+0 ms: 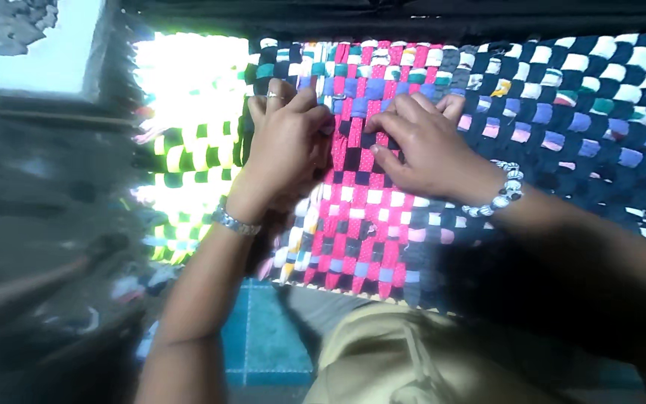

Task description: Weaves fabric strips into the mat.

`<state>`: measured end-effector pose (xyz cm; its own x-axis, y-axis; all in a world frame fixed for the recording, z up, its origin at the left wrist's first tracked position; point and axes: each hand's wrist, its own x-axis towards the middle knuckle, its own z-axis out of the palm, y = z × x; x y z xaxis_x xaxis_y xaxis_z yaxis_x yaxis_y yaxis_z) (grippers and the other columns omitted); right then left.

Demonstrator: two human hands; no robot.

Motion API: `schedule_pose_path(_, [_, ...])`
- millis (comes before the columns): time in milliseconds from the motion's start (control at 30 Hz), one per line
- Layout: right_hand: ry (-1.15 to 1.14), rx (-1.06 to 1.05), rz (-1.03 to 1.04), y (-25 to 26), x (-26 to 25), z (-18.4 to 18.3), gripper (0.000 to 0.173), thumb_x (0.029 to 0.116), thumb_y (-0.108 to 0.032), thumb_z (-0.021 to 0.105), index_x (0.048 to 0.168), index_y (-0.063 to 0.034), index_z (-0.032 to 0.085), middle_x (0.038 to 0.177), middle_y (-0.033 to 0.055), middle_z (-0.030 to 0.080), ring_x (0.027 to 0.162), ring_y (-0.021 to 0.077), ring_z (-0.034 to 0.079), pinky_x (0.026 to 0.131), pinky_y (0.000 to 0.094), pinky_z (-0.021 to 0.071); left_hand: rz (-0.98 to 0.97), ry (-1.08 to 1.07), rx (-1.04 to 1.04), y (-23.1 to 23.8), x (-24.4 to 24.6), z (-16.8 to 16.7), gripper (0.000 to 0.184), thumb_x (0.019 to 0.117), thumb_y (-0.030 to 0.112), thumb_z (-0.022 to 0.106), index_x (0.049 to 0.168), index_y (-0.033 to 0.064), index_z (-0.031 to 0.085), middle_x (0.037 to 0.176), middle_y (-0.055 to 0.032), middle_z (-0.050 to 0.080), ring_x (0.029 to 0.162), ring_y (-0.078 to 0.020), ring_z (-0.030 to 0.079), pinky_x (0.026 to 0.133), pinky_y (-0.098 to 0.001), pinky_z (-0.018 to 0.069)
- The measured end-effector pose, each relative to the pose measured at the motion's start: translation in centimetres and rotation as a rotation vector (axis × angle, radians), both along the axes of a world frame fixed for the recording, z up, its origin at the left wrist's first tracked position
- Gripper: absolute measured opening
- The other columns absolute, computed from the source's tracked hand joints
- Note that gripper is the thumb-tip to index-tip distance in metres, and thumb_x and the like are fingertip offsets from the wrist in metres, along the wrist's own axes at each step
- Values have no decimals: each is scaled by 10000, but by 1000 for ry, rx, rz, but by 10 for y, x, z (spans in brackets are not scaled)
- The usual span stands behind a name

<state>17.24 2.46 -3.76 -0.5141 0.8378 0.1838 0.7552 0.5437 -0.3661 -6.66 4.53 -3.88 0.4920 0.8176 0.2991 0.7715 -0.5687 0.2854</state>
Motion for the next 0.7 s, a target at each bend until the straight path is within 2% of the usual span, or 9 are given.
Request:
schedule_pose_path(167, [41, -92, 78, 6, 7, 3, 351, 940, -297, 476, 1183, -181, 701, 1011, 60, 578, 1081, 300, 544, 907, 603, 291, -70, -99, -104, 5, -9, 3, 320, 954, 162, 480, 979, 163, 799, 1031, -76, 675, 1150, -357, 504, 938, -562, 290])
schedule_pose_path(400, [65, -116, 62, 8, 5, 3, 296, 932, -274, 465, 1049, -223, 732, 946, 31, 539, 1092, 302, 480, 909, 562, 273, -108, -166, -153, 5, -14, 3, 363, 953, 149, 441, 974, 130, 802, 974, -90, 673, 1115, -333, 515, 956, -549, 277])
schedule_pose_path(500, [79, -91, 76, 8, 5, 1, 305, 924, -291, 476, 1061, -227, 741, 944, 32, 542, 1096, 308, 480, 911, 562, 272, -104, -188, -103, 4, -15, -1, 373, 953, 144, 431, 943, 126, 803, 875, -71, 656, 1030, -306, 530, 918, -522, 278])
schedule_pose_path(600, [81, -63, 59, 5, 5, 0, 293, 917, -323, 496, 1065, -228, 730, 950, 27, 558, 1095, 299, 490, 913, 560, 274, -99, -211, -62, 3, -13, -3, 370, 946, 140, 435, 919, 126, 804, 870, -67, 672, 1023, -300, 542, 918, -515, 280])
schedule_pose_path(667, [83, -45, 57, 4, 5, 0, 313, 935, -373, 510, 1129, -230, 711, 987, 34, 581, 1103, 311, 501, 909, 571, 283, -127, -269, -53, 2, -17, -4, 351, 945, 120, 453, 877, 105, 797, 854, -66, 664, 1020, -277, 547, 931, -493, 291])
schedule_pose_path(700, [77, -40, 58, 3, 5, 1, 365, 944, -402, 510, 1212, -244, 701, 1016, 43, 590, 1107, 323, 505, 905, 584, 289, -150, -314, -55, 2, -21, -4, 337, 930, 99, 460, 817, 94, 778, 836, -58, 661, 1016, -253, 551, 938, -469, 299])
